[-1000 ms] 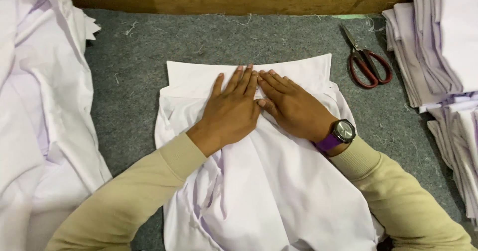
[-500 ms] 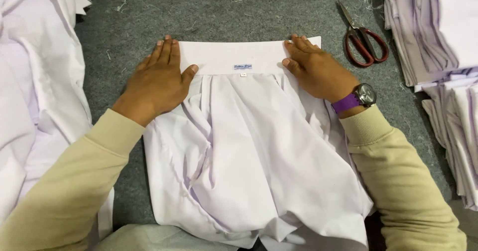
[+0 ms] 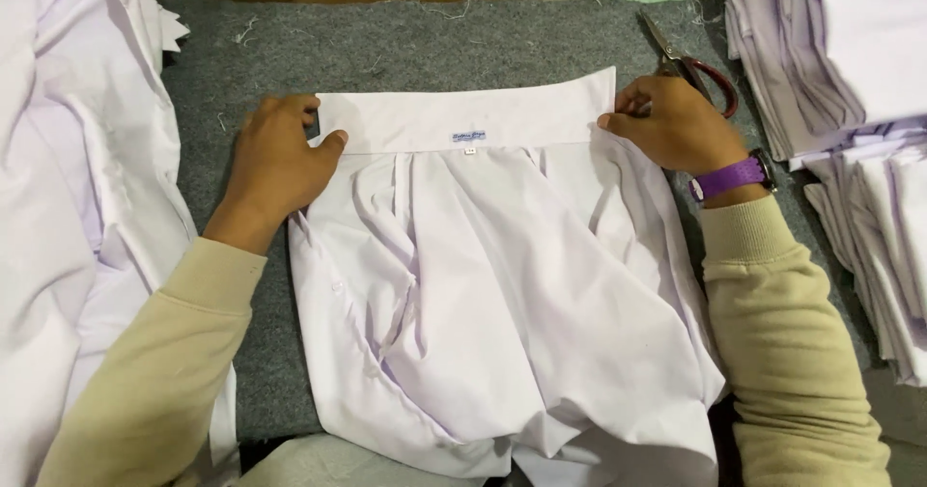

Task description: Folding white garments and trimming loose threads with scissors on a factory work table.

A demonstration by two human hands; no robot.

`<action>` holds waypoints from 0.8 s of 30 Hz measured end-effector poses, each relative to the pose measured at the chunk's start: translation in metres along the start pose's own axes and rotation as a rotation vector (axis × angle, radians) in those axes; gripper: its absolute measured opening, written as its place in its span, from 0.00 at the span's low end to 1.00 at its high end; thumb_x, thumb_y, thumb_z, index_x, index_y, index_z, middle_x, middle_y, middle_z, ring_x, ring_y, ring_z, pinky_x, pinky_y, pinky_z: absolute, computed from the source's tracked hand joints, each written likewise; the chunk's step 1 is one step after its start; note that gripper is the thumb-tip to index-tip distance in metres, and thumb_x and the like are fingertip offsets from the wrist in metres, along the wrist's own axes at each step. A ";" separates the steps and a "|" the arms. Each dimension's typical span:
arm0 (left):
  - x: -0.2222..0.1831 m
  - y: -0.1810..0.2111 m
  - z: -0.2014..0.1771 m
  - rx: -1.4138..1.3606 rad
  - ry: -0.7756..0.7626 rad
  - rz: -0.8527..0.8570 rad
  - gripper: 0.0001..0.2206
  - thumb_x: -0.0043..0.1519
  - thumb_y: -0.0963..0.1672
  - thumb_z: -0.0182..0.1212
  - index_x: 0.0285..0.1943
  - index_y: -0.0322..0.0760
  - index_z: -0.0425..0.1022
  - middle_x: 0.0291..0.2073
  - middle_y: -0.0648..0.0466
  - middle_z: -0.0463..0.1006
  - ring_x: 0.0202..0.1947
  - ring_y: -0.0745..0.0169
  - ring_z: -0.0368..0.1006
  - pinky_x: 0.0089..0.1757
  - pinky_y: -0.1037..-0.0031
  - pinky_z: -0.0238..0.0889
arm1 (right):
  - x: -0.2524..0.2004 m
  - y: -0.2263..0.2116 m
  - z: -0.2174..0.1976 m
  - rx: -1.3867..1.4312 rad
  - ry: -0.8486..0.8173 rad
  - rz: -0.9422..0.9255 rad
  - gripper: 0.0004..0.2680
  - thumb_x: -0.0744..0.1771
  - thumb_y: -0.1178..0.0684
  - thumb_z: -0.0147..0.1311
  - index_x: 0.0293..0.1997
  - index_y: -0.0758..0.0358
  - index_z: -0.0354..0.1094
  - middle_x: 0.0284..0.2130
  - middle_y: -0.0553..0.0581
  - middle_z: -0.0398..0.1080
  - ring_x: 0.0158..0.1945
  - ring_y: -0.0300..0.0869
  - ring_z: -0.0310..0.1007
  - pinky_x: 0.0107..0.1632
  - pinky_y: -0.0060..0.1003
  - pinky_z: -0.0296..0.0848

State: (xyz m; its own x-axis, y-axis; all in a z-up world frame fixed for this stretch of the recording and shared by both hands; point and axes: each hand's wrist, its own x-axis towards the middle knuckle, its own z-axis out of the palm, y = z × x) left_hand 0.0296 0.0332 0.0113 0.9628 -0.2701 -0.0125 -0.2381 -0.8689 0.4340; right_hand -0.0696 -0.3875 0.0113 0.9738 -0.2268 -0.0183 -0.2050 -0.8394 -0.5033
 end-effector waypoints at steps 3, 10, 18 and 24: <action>0.001 0.010 -0.012 -0.169 -0.039 -0.088 0.29 0.64 0.49 0.62 0.73 0.37 0.61 0.46 0.51 0.76 0.53 0.46 0.70 0.51 0.57 0.61 | -0.004 -0.007 -0.005 0.193 -0.083 0.010 0.08 0.68 0.52 0.60 0.46 0.63 0.68 0.32 0.55 0.70 0.39 0.45 0.69 0.42 0.40 0.66; 0.010 -0.016 0.010 -0.214 0.036 -0.028 0.23 0.66 0.53 0.59 0.62 0.35 0.73 0.50 0.48 0.75 0.56 0.49 0.68 0.54 0.60 0.60 | -0.010 0.003 -0.010 0.843 -0.139 -0.052 0.13 0.69 0.61 0.57 0.54 0.54 0.55 0.33 0.50 0.74 0.36 0.32 0.72 0.40 0.25 0.67; -0.005 0.000 -0.003 -0.331 0.034 0.023 0.21 0.63 0.47 0.64 0.65 0.44 0.67 0.50 0.52 0.76 0.47 0.55 0.70 0.50 0.62 0.58 | -0.023 -0.004 -0.021 0.854 -0.184 -0.202 0.15 0.70 0.61 0.56 0.55 0.50 0.50 0.31 0.52 0.68 0.32 0.34 0.69 0.31 0.26 0.69; -0.012 0.000 -0.009 -0.582 -0.066 0.042 0.29 0.64 0.43 0.62 0.73 0.50 0.52 0.55 0.49 0.79 0.47 0.62 0.68 0.47 0.70 0.60 | -0.035 -0.021 -0.030 0.651 -0.197 -0.240 0.16 0.70 0.64 0.53 0.59 0.52 0.49 0.28 0.51 0.58 0.29 0.35 0.57 0.30 0.29 0.59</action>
State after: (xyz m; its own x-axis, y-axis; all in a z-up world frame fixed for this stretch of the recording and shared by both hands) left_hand 0.0189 0.0401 0.0198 0.9395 -0.3410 -0.0322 -0.1489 -0.4912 0.8582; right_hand -0.1022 -0.3763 0.0486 0.9969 0.0721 0.0331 0.0579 -0.3766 -0.9246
